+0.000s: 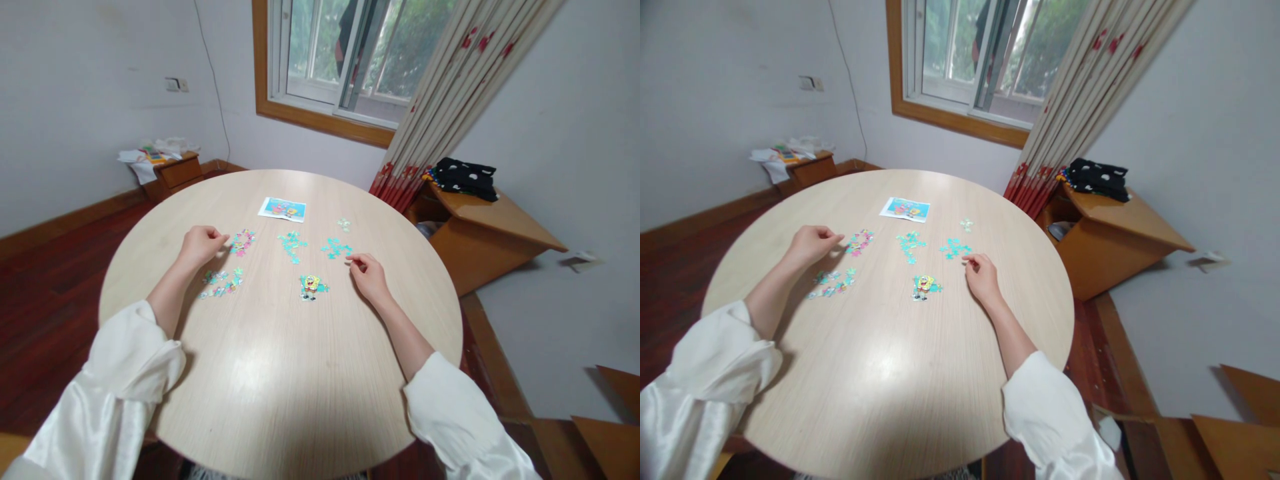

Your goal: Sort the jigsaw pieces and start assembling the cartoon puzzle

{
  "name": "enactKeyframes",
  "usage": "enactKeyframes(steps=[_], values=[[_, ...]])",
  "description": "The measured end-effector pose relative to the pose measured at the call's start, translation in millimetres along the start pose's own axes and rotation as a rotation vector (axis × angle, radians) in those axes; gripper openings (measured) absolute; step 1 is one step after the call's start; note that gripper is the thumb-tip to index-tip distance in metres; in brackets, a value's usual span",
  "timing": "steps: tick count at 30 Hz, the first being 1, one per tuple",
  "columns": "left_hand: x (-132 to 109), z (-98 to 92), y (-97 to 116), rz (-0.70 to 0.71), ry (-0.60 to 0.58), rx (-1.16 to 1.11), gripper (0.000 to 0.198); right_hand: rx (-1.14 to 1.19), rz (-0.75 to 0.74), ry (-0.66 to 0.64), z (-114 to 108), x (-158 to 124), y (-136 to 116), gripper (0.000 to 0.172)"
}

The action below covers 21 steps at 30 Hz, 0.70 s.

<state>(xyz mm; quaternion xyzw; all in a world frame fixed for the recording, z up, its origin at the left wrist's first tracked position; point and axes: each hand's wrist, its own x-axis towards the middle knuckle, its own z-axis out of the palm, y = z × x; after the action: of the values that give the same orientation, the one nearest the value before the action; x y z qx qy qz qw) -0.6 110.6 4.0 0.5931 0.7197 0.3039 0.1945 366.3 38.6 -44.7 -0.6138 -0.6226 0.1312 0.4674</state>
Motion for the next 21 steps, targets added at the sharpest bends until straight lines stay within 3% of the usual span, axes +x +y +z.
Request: enactKeyframes(steps=[15,21], values=[[1.1,0.2,1.7,0.062,-0.011,0.01,0.01,-0.02,-0.031,-0.028,2.6,-0.9,-2.6,0.024],[3.0,1.9,-1.4,0.079,-0.013,-0.023,0.018,-0.034,-0.031,-0.046,1.5,-1.9,-5.3,0.024]])
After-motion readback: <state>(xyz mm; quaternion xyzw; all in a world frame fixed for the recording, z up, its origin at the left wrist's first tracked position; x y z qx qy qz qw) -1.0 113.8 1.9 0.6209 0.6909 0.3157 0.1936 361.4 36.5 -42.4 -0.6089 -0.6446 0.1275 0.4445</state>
